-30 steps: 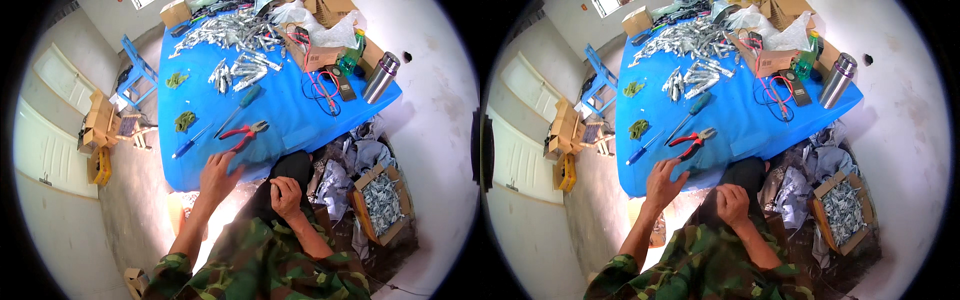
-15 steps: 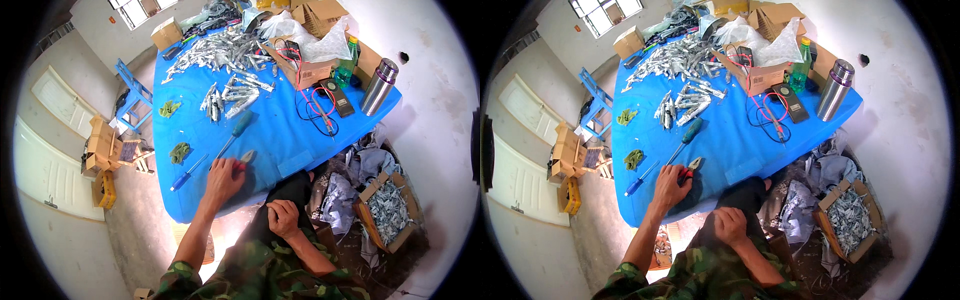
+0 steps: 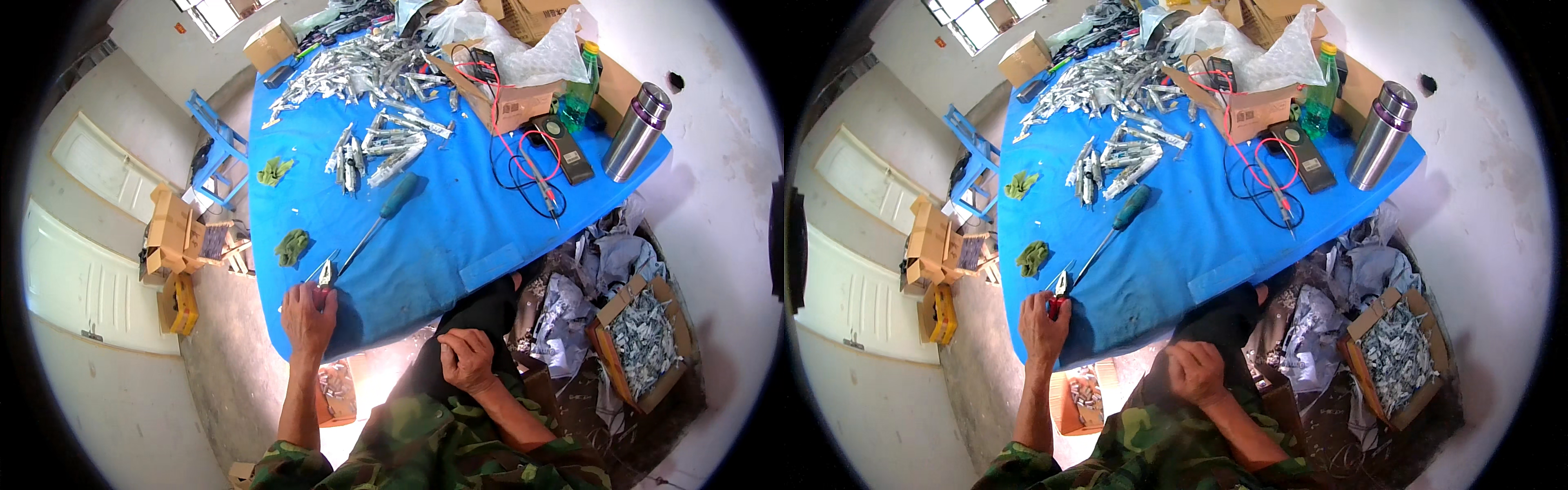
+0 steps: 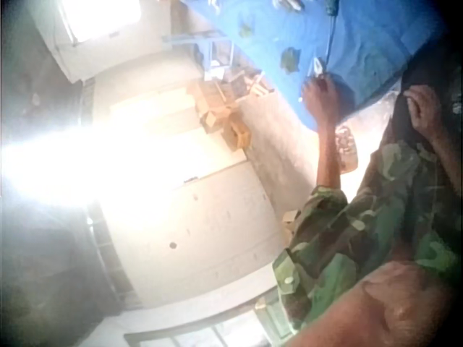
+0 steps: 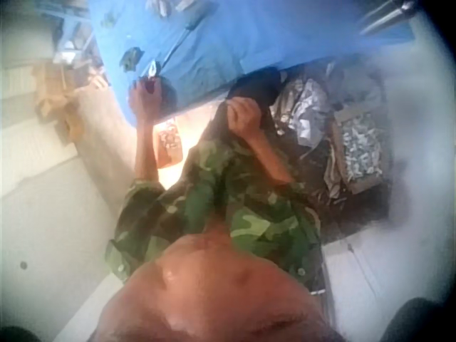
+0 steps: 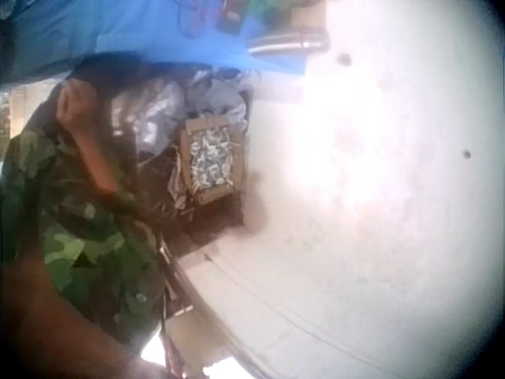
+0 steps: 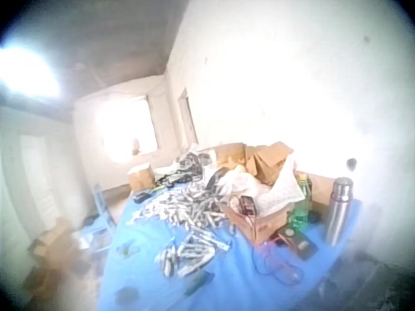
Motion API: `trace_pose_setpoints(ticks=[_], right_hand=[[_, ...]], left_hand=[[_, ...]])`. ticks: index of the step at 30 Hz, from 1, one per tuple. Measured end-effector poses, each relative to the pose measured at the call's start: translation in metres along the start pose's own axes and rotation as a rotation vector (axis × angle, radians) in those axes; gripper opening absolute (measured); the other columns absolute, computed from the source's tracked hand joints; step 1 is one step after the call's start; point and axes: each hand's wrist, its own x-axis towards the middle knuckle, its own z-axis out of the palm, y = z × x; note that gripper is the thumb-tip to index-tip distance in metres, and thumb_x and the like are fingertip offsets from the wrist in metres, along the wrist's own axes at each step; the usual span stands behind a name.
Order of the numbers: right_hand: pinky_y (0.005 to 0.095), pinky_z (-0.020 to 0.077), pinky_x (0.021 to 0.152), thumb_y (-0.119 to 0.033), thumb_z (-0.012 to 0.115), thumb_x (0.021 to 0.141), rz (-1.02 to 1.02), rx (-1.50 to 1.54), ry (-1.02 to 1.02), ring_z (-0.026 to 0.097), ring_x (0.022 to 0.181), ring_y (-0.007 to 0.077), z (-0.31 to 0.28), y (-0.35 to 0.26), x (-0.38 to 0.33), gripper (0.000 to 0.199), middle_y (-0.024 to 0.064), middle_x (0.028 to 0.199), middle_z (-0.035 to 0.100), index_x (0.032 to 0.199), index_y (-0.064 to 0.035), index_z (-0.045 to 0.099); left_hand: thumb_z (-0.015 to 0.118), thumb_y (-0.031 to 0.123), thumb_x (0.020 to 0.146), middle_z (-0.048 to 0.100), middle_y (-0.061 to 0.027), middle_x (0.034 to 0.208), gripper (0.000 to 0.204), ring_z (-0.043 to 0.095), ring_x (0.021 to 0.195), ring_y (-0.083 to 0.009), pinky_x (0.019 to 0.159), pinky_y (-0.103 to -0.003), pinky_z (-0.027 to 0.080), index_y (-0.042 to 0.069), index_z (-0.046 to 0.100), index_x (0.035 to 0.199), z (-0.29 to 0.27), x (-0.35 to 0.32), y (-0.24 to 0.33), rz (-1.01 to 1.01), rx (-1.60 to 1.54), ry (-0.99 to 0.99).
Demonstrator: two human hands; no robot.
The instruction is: The person uses pliers and a screwdriver to assemble small metal components, fitting a metal piece into a plastic housing and securing it by tightening a screw.
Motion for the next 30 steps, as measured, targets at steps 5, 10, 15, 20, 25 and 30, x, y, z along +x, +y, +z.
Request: trace_pose_setpoints(ticks=[5,10,15,20,25,30], right_hand=[[0.0382,0.0495,0.069,0.001,0.069,0.079,0.009,-0.002,-0.004,0.063,0.078,0.0277,0.000,0.002,0.001,0.017,0.0065,0.090,0.066,0.094,-0.0073,0.067],[0.0368,0.0505,0.072,-0.004,0.066,0.079,0.009,-0.029,-0.021,0.065,0.079,0.0259,0.004,0.011,-0.006,0.018,0.0069,0.093,0.068,0.095,-0.0077,0.071],[0.0366,0.0497,0.069,0.001,0.070,0.078,0.017,0.006,-0.003,0.063,0.075,0.0256,0.001,0.008,0.000,0.018,0.0060,0.090,0.067,0.093,-0.0081,0.069],[0.0362,0.0498,0.071,-0.001,0.069,0.077,0.013,-0.007,-0.020,0.064,0.078,0.0237,-0.001,0.012,0.002,0.019,0.0049,0.093,0.068,0.094,-0.0083,0.070],[0.0356,0.0492,0.076,-0.006,0.067,0.076,0.004,-0.027,-0.044,0.065,0.085,0.0228,-0.007,0.014,0.004,0.019,0.0046,0.099,0.069,0.095,-0.0079,0.070],[0.0363,0.0506,0.070,0.001,0.071,0.078,-0.012,-0.019,0.013,0.064,0.075,0.0243,-0.009,0.005,0.005,0.017,0.0055,0.090,0.067,0.092,-0.0074,0.070]], left_hand=[[0.076,0.020,0.084,0.066,-0.0147,0.100,0.029,0.063,0.097,-0.0349,0.080,-0.045,0.050,0.003,0.066,0.105,0.008,0.046,0.028,0.147,-0.100,0.048],[0.075,0.020,0.085,0.069,-0.0141,0.103,0.025,0.063,0.101,-0.0347,0.084,-0.043,0.051,0.003,0.069,0.103,0.045,0.106,0.065,0.166,-0.231,-0.039],[0.074,0.019,0.086,0.069,-0.0132,0.103,0.022,0.063,0.102,-0.0344,0.084,-0.044,0.051,0.006,0.070,0.103,0.097,0.168,0.065,0.268,-0.208,-0.022],[0.073,0.018,0.086,0.069,-0.0135,0.103,0.018,0.063,0.100,-0.0343,0.084,-0.045,0.051,0.006,0.072,0.100,0.129,0.194,0.058,0.325,-0.186,-0.104],[0.071,0.014,0.088,0.066,-0.0123,0.094,0.010,0.063,0.095,-0.0348,0.081,-0.046,0.050,0.006,0.068,0.092,0.132,0.198,0.058,0.394,-0.201,-0.028],[0.069,0.012,0.090,0.067,-0.0114,0.089,0.009,0.066,0.081,-0.0317,0.069,-0.041,0.052,0.003,0.066,0.091,0.094,0.184,0.060,0.305,-0.351,-0.023]])
